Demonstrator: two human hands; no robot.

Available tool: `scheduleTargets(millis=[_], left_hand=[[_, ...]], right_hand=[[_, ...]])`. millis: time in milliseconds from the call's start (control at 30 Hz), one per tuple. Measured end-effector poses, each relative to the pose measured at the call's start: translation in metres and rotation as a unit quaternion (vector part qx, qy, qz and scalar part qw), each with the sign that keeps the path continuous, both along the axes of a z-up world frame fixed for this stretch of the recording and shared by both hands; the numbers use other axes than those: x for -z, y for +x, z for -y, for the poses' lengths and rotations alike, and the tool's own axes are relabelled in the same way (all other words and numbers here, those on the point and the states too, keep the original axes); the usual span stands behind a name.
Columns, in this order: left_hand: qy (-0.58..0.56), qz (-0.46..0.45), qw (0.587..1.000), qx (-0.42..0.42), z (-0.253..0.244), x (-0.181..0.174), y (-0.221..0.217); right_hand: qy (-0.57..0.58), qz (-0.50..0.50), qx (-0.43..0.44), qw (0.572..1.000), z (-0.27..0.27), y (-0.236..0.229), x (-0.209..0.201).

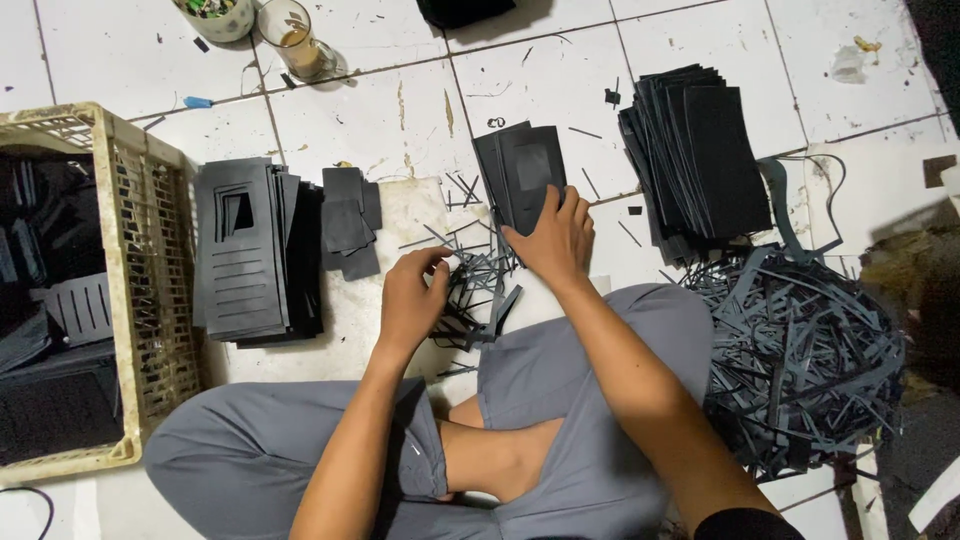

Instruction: Removing waste material from pre-cut leather pieces by hand.

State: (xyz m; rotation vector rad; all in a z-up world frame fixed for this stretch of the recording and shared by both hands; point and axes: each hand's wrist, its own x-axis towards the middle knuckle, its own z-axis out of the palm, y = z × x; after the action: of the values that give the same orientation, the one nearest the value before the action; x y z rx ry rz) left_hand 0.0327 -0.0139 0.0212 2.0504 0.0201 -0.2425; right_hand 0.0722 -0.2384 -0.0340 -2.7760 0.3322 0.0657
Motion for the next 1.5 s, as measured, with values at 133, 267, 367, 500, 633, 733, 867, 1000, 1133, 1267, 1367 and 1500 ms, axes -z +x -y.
scheduleTargets(millis=[133,267,367,500,633,733,867,1000,1133,1267,1367,1500], left_hand=[[0.001,0.001,1.0,0.001,-0.001,0.003,0.002],[0.003,0.005,1.0,0.005,-0.002,0.005,0.002],[0.004,0.004,1.0,0.009,-0.002,0.005,0.003],[0.001,0.006,1.0,0.006,-0.002,0.004,0.003],[0.002,0.011,1.0,0.009,-0.003,0.004,0.002],[0.004,0.015,1.0,0.013,-0.004,0.004,0.003],[0.007,0.014,1.0,0.018,-0.004,0.003,0.003],[0.006,0.029,0.999,0.019,-0.003,0.004,0.002],[0.004,0.029,0.999,0.018,-0.004,0.007,0.002],[0.012,0.025,0.999,0.022,-0.004,0.008,0.002],[0.012,0.019,0.999,0.024,-0.003,0.007,0.003],[0.006,0.01,1.0,0.025,-0.004,0.006,0.002]], right_hand=[[-0.02,0.003,-0.005,1.0,0.004,0.002,0.004],[-0.001,0.009,-0.004,1.0,0.008,0.002,0.006],[0.002,0.017,-0.005,1.0,0.01,0.002,0.007],[-0.006,0.029,0.0,1.0,0.01,0.002,0.012],[-0.023,0.025,-0.006,0.999,0.008,0.002,0.013],[-0.033,0.025,-0.008,0.999,0.009,0.003,0.017],[-0.078,0.04,-0.018,0.996,0.005,0.004,0.016],[-0.074,0.027,-0.016,0.997,0.007,0.006,0.012],[-0.044,0.006,-0.004,0.999,0.008,0.007,0.005],[-0.031,0.009,-0.003,0.999,0.013,0.009,0.012],[-0.043,0.009,0.004,0.999,0.011,0.008,0.012],[-0.073,0.008,0.004,0.997,0.008,0.008,0.013]])
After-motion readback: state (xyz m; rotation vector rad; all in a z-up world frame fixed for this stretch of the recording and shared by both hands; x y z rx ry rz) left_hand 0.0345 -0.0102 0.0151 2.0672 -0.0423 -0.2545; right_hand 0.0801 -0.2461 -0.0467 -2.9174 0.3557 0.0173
